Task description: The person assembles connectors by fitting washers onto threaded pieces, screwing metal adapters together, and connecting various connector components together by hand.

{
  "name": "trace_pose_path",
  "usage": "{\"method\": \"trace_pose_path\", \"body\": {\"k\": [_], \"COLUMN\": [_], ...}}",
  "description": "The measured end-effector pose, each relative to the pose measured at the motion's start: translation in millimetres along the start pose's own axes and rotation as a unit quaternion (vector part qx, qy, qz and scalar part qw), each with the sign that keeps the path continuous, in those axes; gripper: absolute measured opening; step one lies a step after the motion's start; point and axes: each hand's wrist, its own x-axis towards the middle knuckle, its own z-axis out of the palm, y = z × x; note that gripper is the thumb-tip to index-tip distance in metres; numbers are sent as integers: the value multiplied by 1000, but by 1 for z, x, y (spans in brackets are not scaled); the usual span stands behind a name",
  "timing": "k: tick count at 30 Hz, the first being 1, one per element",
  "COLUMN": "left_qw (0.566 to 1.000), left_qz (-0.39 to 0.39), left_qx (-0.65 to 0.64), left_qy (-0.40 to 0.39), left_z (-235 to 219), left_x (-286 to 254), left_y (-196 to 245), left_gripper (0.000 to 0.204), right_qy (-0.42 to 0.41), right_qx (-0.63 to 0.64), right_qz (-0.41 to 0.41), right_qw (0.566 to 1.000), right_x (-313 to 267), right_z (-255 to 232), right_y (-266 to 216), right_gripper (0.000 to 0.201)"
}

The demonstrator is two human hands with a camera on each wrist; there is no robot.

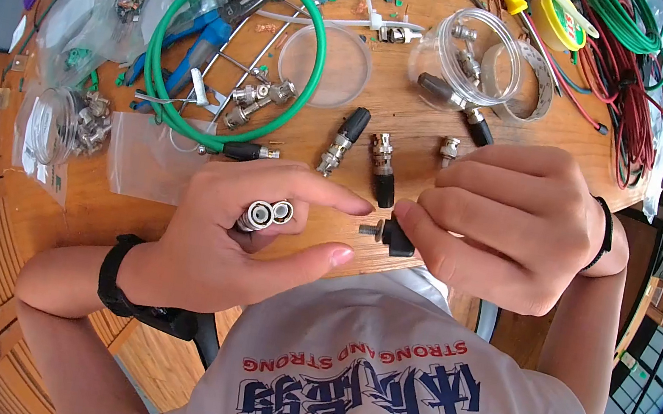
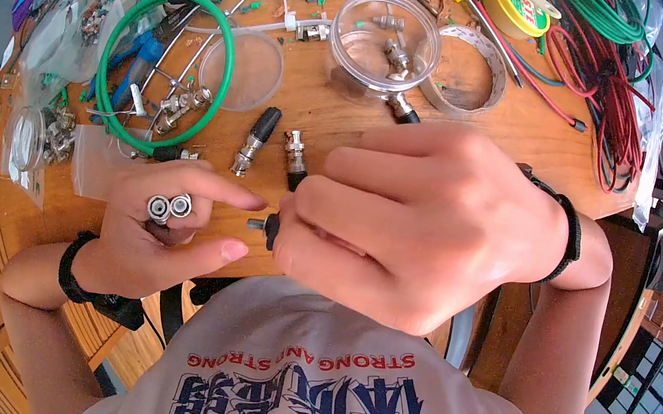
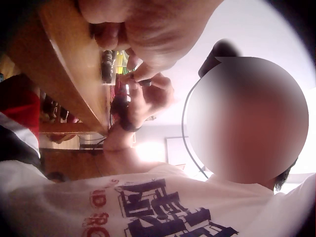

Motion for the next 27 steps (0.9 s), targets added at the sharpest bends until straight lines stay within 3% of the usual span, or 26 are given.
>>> {"method": "trace_pose_path", "body": {"k": [2,6,8,12,17,27], "left_qw": [1000,1000,999,999,997,998], "left_qz": [11,-26,-33,2,-40,-34], "left_qx": [2,-13,-33,-32,-64,-46], "left_qy": [25,10,18,17,7,0], "left_z": [3,1,3,4,2,2], "left_x": [0,-2,-3,-2,-3,-1], "left_y": [-3,1,1,-3,2,1], "left_gripper": [29,25,21,20,20,21], "right_qy": [29,2,55,46,101,99], "right_qx": [-29,-15,-10,-14,-16,-15], "right_qz": [-5,-4,-24,-37,-47,-49], "right_qw": [999,1000,998,998,994,994], "right_x": [-1,-2,-2,1,3,4], "right_z": [3,4,13,16,25,26], "right_y": [3,3,4,3,2,2], "right_gripper": [19,18,16,14,10,8]}}
